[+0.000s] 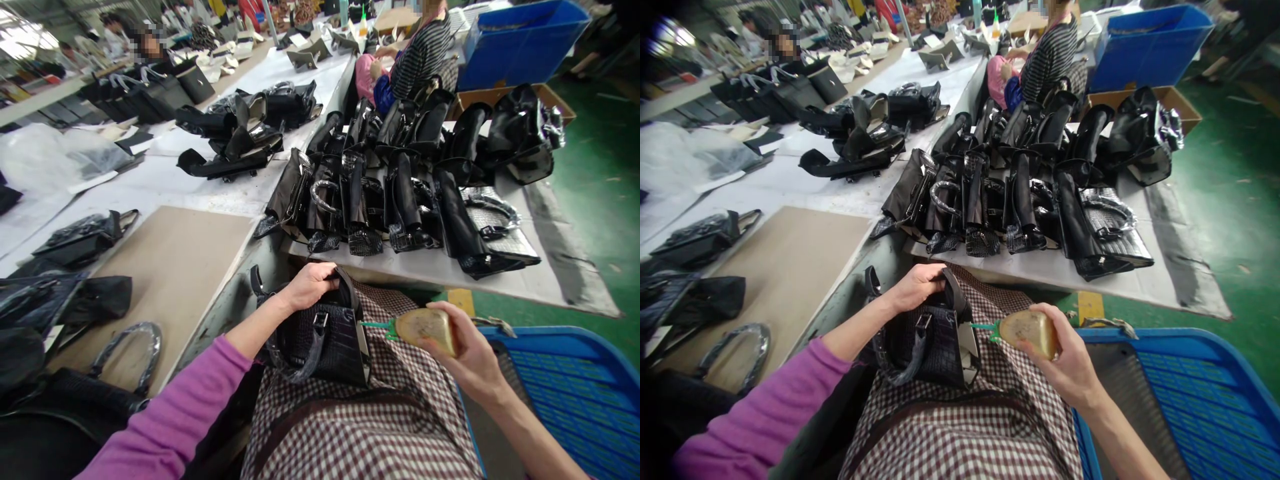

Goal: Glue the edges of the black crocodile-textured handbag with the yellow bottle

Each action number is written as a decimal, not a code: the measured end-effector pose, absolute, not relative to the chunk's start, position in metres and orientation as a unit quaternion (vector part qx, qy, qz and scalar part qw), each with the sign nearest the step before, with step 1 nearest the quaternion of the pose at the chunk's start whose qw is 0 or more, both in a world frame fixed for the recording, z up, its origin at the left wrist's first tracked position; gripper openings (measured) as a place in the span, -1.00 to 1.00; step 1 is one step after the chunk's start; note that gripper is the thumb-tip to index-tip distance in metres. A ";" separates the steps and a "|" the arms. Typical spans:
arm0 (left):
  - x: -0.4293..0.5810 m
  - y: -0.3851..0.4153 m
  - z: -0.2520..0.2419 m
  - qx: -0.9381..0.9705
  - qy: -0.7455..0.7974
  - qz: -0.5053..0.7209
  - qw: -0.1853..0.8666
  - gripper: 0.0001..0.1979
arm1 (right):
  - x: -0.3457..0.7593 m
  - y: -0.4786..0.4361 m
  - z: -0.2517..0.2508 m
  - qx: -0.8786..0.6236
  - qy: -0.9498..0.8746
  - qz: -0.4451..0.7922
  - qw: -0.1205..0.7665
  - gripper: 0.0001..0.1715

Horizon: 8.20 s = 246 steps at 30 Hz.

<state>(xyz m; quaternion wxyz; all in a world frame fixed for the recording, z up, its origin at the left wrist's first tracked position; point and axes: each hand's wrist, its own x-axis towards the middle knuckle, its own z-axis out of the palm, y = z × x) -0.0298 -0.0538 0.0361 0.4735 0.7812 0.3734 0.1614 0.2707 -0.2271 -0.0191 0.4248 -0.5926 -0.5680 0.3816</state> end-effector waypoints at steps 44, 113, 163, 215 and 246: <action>-0.042 -0.142 0.082 0.830 0.385 0.230 0.330 -0.79 | 0.270 -0.273 -0.025 -0.667 -0.380 0.526 0.366 -0.37; -0.071 -0.253 0.080 0.779 0.434 0.340 0.298 -0.83 | 0.257 -0.252 -0.048 -0.606 -0.491 0.455 0.429 -0.43; -0.074 -0.261 0.083 0.770 0.441 0.354 0.294 -0.74 | 0.253 -0.255 0.023 -0.722 -0.426 0.464 0.286 -0.36; -0.074 -0.258 0.078 0.781 0.429 0.337 0.303 -0.63 | 0.252 -0.280 0.019 -0.718 -0.432 0.442 0.320 -0.35; -0.079 -0.244 0.067 0.793 0.486 0.283 0.233 -0.61 | 0.256 -0.285 0.003 -0.555 -0.103 0.644 0.516 -0.57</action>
